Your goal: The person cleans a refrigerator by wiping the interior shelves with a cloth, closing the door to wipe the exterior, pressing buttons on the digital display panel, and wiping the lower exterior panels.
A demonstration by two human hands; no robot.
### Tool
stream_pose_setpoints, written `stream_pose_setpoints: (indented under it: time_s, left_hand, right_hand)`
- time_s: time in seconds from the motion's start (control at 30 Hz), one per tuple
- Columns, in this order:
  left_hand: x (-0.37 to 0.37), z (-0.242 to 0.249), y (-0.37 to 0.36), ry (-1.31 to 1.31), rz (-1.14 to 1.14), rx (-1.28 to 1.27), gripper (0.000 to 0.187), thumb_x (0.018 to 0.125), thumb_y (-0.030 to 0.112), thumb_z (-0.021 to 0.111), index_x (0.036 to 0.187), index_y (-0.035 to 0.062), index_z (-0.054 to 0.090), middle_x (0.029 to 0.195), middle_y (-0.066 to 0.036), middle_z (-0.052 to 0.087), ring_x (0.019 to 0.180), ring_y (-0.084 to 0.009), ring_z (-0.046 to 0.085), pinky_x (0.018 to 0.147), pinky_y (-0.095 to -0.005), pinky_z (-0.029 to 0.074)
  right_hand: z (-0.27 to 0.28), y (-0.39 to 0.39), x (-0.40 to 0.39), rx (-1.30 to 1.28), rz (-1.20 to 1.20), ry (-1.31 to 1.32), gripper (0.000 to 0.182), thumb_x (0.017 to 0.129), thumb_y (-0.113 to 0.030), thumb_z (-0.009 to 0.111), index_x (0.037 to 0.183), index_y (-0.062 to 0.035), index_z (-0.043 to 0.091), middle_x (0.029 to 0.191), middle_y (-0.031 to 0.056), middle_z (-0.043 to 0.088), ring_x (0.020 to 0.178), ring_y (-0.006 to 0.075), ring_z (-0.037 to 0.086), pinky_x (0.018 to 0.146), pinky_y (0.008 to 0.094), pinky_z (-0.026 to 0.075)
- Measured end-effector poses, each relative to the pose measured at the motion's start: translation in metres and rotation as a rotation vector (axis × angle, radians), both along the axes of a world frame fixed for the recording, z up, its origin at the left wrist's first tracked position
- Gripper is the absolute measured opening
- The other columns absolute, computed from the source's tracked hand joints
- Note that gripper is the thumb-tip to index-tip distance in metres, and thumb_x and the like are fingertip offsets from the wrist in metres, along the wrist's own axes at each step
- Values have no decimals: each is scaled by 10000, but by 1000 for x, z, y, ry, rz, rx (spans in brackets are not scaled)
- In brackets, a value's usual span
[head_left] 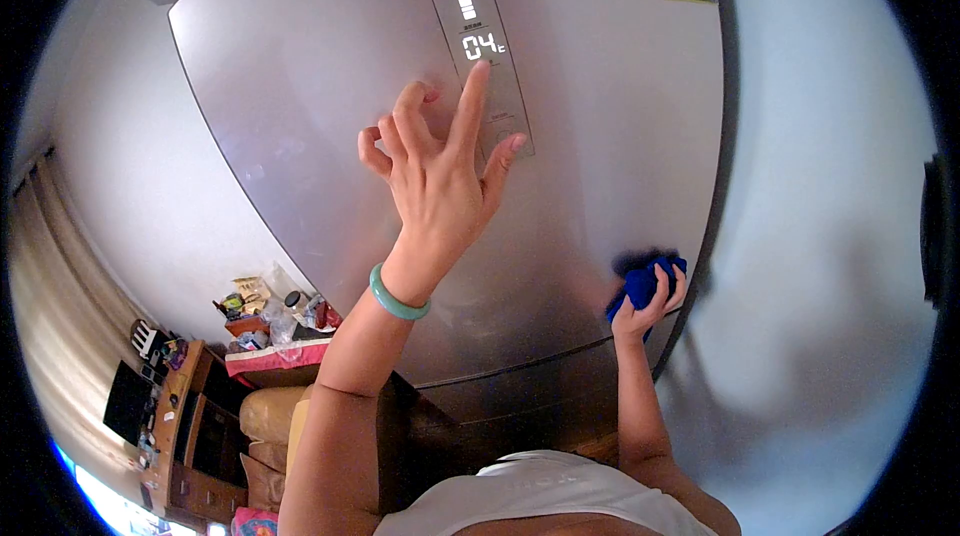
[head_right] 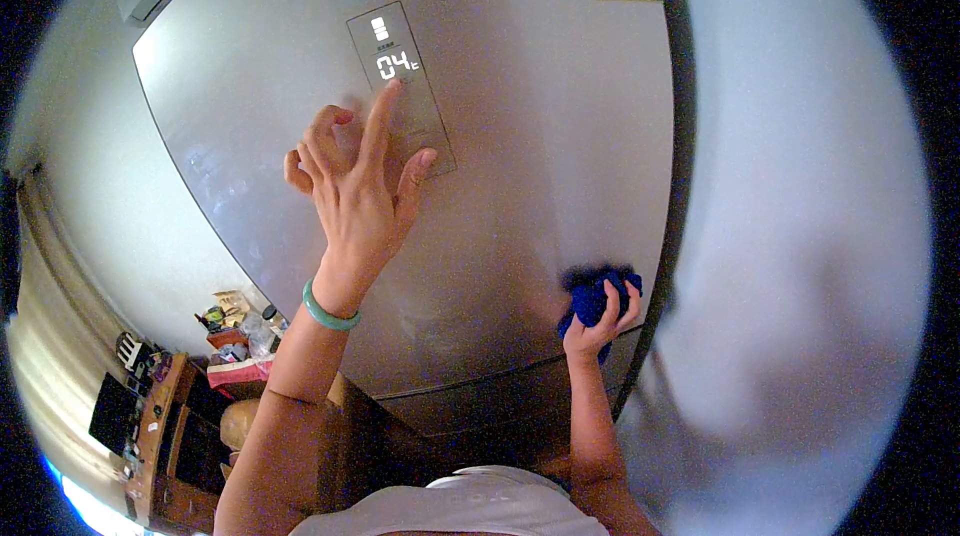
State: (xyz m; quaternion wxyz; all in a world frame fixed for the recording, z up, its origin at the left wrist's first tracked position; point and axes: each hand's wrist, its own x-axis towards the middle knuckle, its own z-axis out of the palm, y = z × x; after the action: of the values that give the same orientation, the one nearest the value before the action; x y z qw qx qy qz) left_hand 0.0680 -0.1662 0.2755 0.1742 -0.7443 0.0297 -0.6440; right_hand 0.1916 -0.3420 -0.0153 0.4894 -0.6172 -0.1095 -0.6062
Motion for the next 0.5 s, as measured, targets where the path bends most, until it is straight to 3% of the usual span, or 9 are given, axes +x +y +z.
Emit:
stream_pose_setpoints:
  time_s: [0.13,0.5]
  left_hand:
    - [1,-1,1,10,27,15,555,855,516,557,1309,197,544,1126,-97,400,1014,-226,391,900,-438,193]
    - [5,19,-2,-46,-52,-37,544,840,494,586,1298,204,546,1127,-105,403,1034,-235,379,918,-441,188]
  right_hand:
    - [1,-1,-1,0,13,-10,400,848,-221,606,1196,-37,533,1276,204,408,1199,370,406,1017,512,304]
    - [0,1,-1,35,4,22,380,829,-231,656,1156,-61,565,1275,208,414,1183,383,417,1015,504,311]
